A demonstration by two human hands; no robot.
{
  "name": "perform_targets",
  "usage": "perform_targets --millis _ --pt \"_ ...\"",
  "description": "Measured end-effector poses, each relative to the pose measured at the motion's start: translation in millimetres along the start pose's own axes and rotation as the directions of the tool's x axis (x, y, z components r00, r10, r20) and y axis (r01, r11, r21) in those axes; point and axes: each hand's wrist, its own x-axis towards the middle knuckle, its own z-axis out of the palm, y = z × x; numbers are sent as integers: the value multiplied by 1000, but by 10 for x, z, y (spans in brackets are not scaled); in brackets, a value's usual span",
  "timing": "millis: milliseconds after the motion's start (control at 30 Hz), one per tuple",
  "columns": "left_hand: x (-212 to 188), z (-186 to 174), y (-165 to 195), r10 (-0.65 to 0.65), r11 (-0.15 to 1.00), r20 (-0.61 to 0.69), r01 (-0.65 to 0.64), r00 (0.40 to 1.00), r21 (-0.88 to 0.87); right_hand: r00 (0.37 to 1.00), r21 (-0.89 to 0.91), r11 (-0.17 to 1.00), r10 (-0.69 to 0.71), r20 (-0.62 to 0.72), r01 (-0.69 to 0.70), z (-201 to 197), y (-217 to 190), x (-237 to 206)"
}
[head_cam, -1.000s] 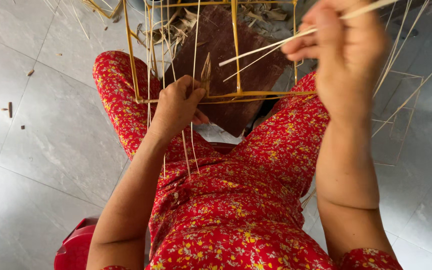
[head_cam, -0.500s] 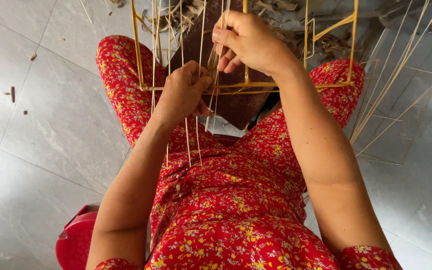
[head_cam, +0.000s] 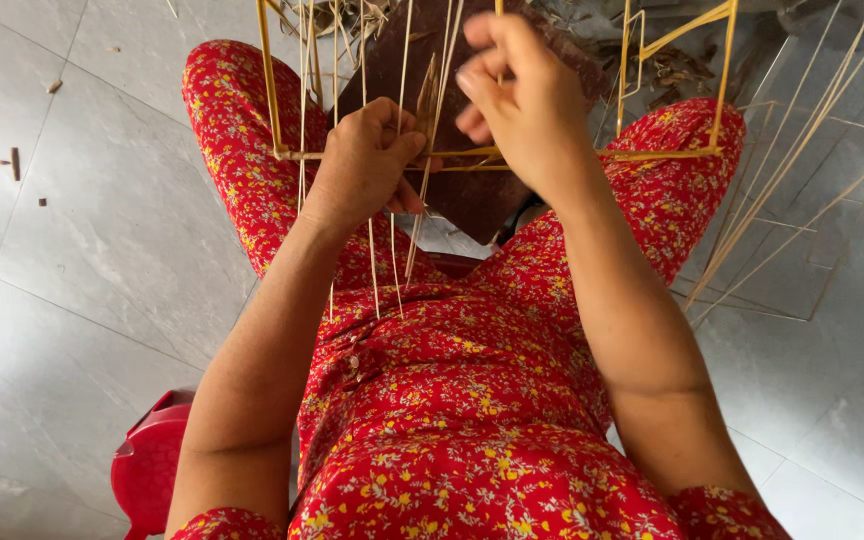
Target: The person sits on the floor and weaves thin bamboo strips onto a yellow bamboo frame, threading and tightening strips around the frame bars one at a time. They reach to a pile of strips beside them, pull strips from a container, and briefly use scissors to trim a strip before continuing to weave.
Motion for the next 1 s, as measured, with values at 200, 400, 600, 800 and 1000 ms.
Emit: perform_targets --millis 200,400,600,800,1000 --pt "22 -8 -50 14 1000 -10 -13 1000 16 876 7 911 394 279 -412 230 155 -872" --pt "16 -8 -67 38 999 -15 -38 999 32 785 491 628 361 504 -604 639 455 -1079" --pt "-14 2 -11 16 1000 -24 -16 1000 15 802 556 586 342 490 -589 654 491 -1067" --pt "-19 1 -20 31 999 -28 -30 999 44 794 566 561 367 485 -605 625 491 -1012" --pt "-7 8 -25 47 999 -24 -46 999 23 792 614 501 348 503 -610 647 442 -985"
